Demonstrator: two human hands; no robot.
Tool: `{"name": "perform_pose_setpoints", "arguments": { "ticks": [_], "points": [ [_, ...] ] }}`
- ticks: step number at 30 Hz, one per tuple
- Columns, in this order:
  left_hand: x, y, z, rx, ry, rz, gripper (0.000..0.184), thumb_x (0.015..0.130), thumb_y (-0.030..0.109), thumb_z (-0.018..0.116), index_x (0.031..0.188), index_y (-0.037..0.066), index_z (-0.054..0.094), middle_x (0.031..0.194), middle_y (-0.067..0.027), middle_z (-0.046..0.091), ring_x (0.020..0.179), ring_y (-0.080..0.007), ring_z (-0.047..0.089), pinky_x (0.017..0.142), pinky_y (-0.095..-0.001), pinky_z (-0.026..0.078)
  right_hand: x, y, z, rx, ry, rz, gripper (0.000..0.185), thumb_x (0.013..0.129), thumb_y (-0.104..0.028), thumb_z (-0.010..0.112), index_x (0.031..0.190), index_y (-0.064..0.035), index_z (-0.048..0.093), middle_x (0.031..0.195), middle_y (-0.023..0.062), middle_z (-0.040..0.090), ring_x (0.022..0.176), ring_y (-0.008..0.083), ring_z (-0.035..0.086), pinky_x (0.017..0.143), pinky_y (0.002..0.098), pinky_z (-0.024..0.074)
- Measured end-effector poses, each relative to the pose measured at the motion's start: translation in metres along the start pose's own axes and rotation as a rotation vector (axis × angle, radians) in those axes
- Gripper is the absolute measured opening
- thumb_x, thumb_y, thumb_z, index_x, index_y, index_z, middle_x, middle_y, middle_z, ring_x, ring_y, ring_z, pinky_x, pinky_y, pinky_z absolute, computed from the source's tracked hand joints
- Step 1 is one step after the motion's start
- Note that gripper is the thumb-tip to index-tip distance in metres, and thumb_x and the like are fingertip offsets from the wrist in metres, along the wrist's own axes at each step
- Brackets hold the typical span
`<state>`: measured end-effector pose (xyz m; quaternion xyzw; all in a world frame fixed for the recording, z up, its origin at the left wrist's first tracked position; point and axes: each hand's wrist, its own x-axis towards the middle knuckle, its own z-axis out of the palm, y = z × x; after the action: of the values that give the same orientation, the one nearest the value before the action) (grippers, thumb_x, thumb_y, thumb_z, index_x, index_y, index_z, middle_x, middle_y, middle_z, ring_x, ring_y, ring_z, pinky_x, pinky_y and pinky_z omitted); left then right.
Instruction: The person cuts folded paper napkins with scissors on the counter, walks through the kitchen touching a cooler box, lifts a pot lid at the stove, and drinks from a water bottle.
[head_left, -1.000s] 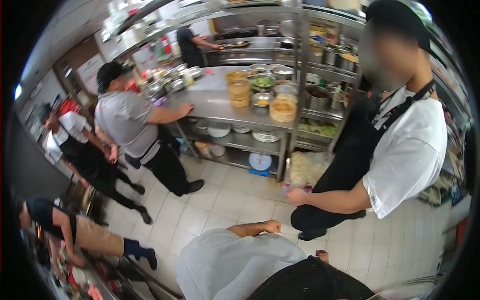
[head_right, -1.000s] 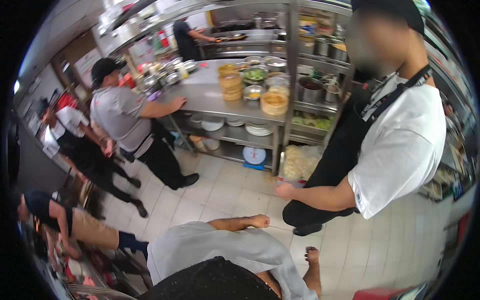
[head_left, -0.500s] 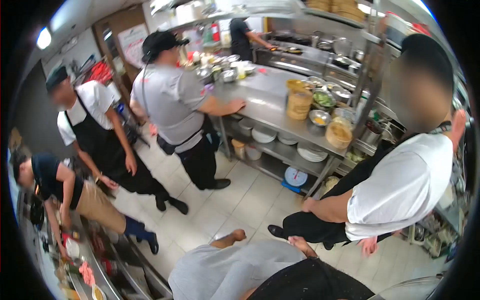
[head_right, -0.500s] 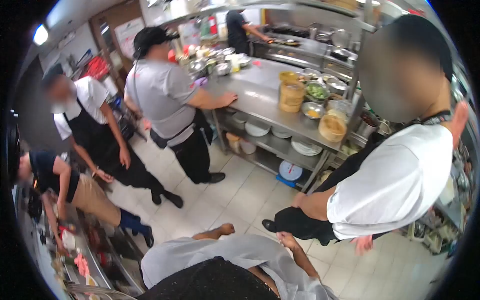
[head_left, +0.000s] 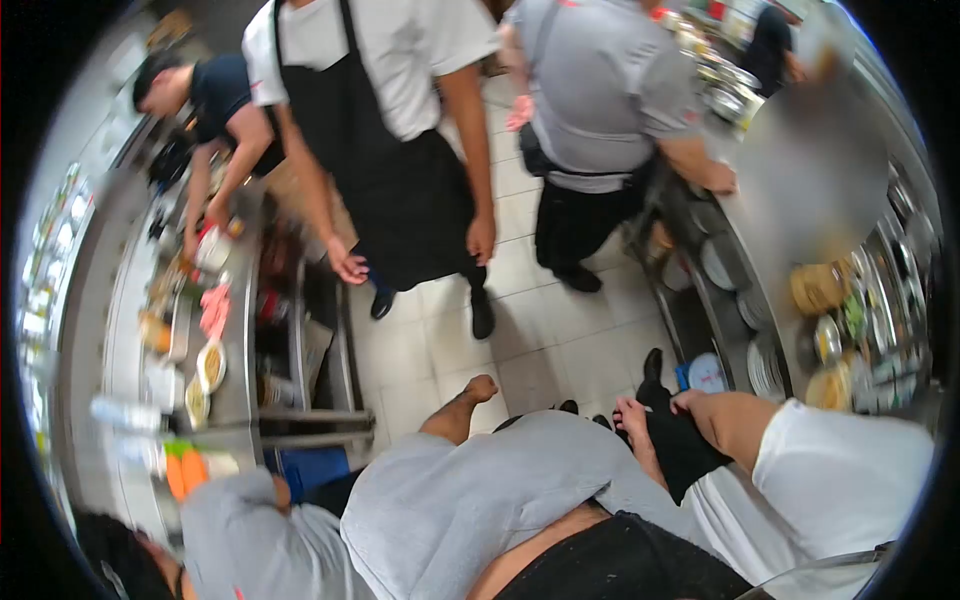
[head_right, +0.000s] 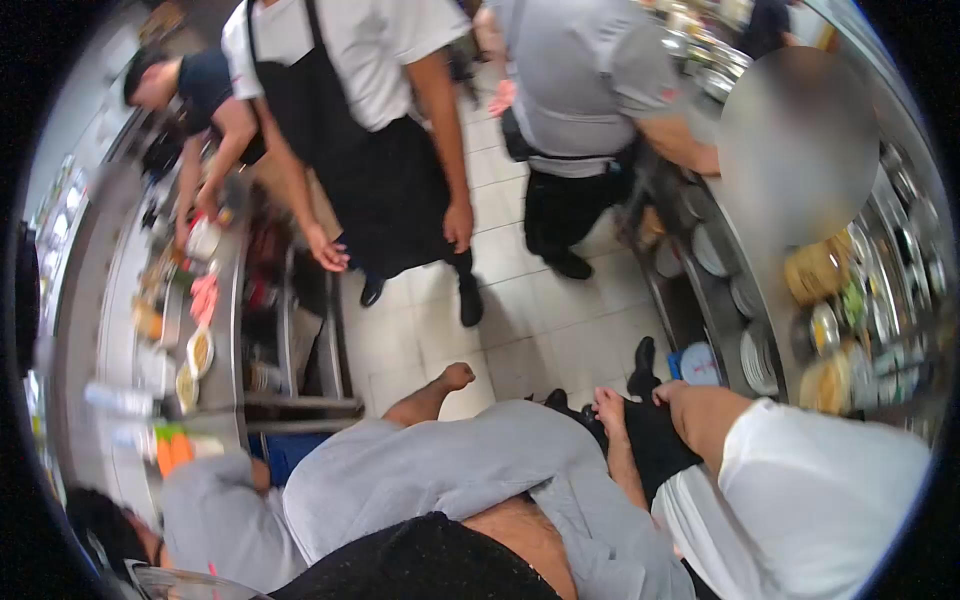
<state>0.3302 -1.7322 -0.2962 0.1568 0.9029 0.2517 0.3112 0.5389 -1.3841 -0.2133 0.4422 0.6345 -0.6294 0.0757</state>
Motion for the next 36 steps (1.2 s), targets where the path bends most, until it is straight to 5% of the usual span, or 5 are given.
{"name": "perform_pose_setpoints", "arguments": {
  "ticks": [9, 12, 18, 28, 36],
  "points": [
    [-0.053, -0.042, 0.045, 0.278, -0.148, 0.012, 0.027, 0.075, 0.025, 0.054, 0.087, 0.003, 0.064, 0.093, -0.016, 0.063, 0.087, -0.0332, 0.057, 0.078, -0.0417, 0.046, 0.06, -0.074, 0.004, -0.068, -0.242, 0.014, 0.024, 0.087, -0.03, 0.052, 0.09, -0.0057, 0.054, 0.072, 0.0008, 0.052, 0.056, 0.0084, 0.052, 0.044, 0.0201, 0.0405],
    [-0.078, -0.002, 0.013, -0.304, 0.1, -0.314, 0.032, 0.079, 0.029, 0.057, 0.094, 0.001, 0.061, 0.093, -0.016, 0.063, 0.09, -0.0284, 0.058, 0.08, -0.0383, 0.046, 0.102, -0.062, 0.018, -0.272, -0.293, 0.204, 0.017, 0.082, -0.024, 0.05, 0.081, -0.0075, 0.055, 0.063, 0.0017, 0.051, 0.044, 0.0095, 0.048, 0.035, 0.0264, 0.0379],
    [-0.068, 0.001, -0.028, -0.44, 0.162, -0.367, 0.027, 0.077, 0.026, 0.059, 0.089, 0.002, 0.063, 0.09, -0.012, 0.063, 0.085, -0.0209, 0.059, 0.076, -0.032, 0.046, 0.211, -0.11, 0.118, -0.774, -0.459, -0.4, 0.029, 0.083, -0.031, 0.052, 0.085, -0.0023, 0.057, 0.069, 0.0069, 0.056, 0.054, 0.0157, 0.054, 0.042, 0.0321, 0.0413],
    [0.079, -0.001, -0.097, -0.658, 0.288, -0.232, 0.025, 0.076, 0.025, 0.064, 0.089, 0.003, 0.063, 0.081, -0.0086, 0.064, 0.076, -0.017, 0.058, 0.072, -0.0289, 0.046, 0.244, -0.218, 0.186, -0.661, -0.517, -0.414, 0.041, 0.085, -0.039, 0.051, 0.089, 0.0012, 0.06, 0.073, 0.0111, 0.06, 0.062, 0.0182, 0.057, 0.058, 0.0324, 0.0457],
    [0.143, -0.047, -0.172, -0.479, 0.491, -0.587, 0.027, 0.071, 0.027, 0.06, 0.087, 0.006, 0.064, 0.083, -0.0123, 0.065, 0.08, -0.0247, 0.062, 0.073, -0.0353, 0.047, 0.327, -0.29, 0.183, -0.959, -0.49, -0.178, 0.037, 0.079, -0.033, 0.058, 0.095, -0.0004, 0.063, 0.086, 0.0177, 0.064, 0.076, 0.0282, 0.062, 0.069, 0.0379, 0.0486]
  ]
}}
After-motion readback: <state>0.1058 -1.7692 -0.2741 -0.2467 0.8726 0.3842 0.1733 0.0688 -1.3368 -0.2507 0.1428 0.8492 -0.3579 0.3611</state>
